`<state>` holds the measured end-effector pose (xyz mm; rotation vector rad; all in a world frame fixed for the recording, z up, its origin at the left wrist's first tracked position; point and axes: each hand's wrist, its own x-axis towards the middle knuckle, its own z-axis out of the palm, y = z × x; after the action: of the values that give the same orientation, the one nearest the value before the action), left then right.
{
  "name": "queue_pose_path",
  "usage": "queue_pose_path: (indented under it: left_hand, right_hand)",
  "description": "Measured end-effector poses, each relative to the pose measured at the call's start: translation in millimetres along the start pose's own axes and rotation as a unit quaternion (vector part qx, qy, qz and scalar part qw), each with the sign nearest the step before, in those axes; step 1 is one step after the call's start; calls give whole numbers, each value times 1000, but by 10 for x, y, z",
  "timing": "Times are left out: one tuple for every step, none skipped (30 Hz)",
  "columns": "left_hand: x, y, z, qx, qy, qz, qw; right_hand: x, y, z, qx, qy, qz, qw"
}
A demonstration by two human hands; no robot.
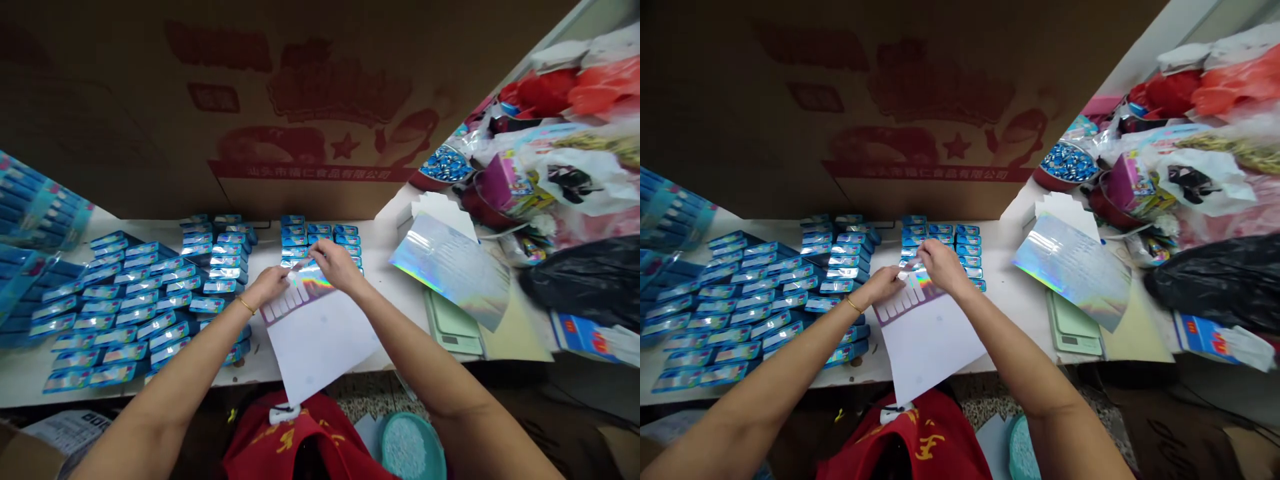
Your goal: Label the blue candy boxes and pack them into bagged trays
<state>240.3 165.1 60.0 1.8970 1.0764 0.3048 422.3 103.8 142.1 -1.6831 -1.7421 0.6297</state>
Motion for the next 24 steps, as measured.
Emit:
queue_pose_path:
  left_hand:
    - [0, 1, -2, -60, 30, -22, 997]
    - [1, 12, -10, -140, 60, -51, 987]
    - [5, 30, -24, -231, 84, -82, 966]
    - [13, 52, -41, -319, 99, -110, 936]
    - [27, 76, -61, -391, 108, -133, 904]
    - [48, 97, -79, -441, 111, -147, 879]
    - [76, 111, -94, -468, 112, -153, 863]
    - [111, 117, -105, -478, 115, -154, 857]
    - [152, 111, -113, -476, 121, -153, 858]
    - [199, 95, -117, -468, 131, -149, 861]
    - [251, 67, -119, -458, 142, -145, 865]
    - [306, 30, -121, -447, 154, -140, 870]
    - [364, -14, -124, -433, 165, -137, 875]
    - [423, -63, -130, -417, 175, -134, 882]
    - [482, -114, -137, -397, 185, -130, 889]
    - [542, -167, -147, -373, 196, -125, 898]
    - [601, -219, -157, -346, 209, -117, 907]
    - [657, -269, -167, -317, 222, -109, 916]
    - [710, -318, -176, -288, 233, -100, 923]
    - [759, -364, -181, -260, 243, -92, 930]
    - [803, -408, -181, -234, 250, -85, 936]
    - [842, -450, -178, -211, 254, -79, 941]
    - [874, -489, -170, -192, 257, -75, 944]
    - [902, -524, -158, -177, 260, -71, 947]
  right_hand:
    - [112, 7, 7, 23, -5, 39, 999]
    - [220, 34, 42, 51, -13, 79, 996]
    - [317, 76, 100, 89, -19, 122, 988]
    - [399, 125, 173, 133, -20, 165, 977]
    - [464, 175, 251, 179, -16, 206, 962]
    - [510, 220, 327, 220, -11, 241, 945]
    - [541, 260, 394, 253, -5, 272, 928]
    - [560, 292, 450, 276, -1, 295, 915]
    - [571, 319, 495, 290, -1, 310, 905]
    - [578, 342, 530, 293, -1, 320, 901]
    - [586, 364, 561, 287, 2, 326, 901]
    - [597, 388, 591, 276, 8, 327, 904]
    - [612, 413, 623, 261, 18, 325, 909]
    - [632, 442, 659, 245, 29, 321, 915]
    - [657, 472, 699, 229, 41, 317, 919]
    - [685, 504, 741, 215, 53, 312, 924]
    - [716, 535, 784, 205, 64, 308, 927]
    - [746, 564, 825, 196, 75, 303, 930]
    - [774, 590, 863, 184, 85, 297, 933]
    - [799, 612, 896, 165, 94, 291, 938]
    - [818, 628, 923, 140, 101, 284, 943]
    - [831, 640, 945, 111, 104, 278, 949]
    - [838, 647, 963, 81, 103, 271, 954]
    - [841, 651, 977, 52, 102, 267, 957]
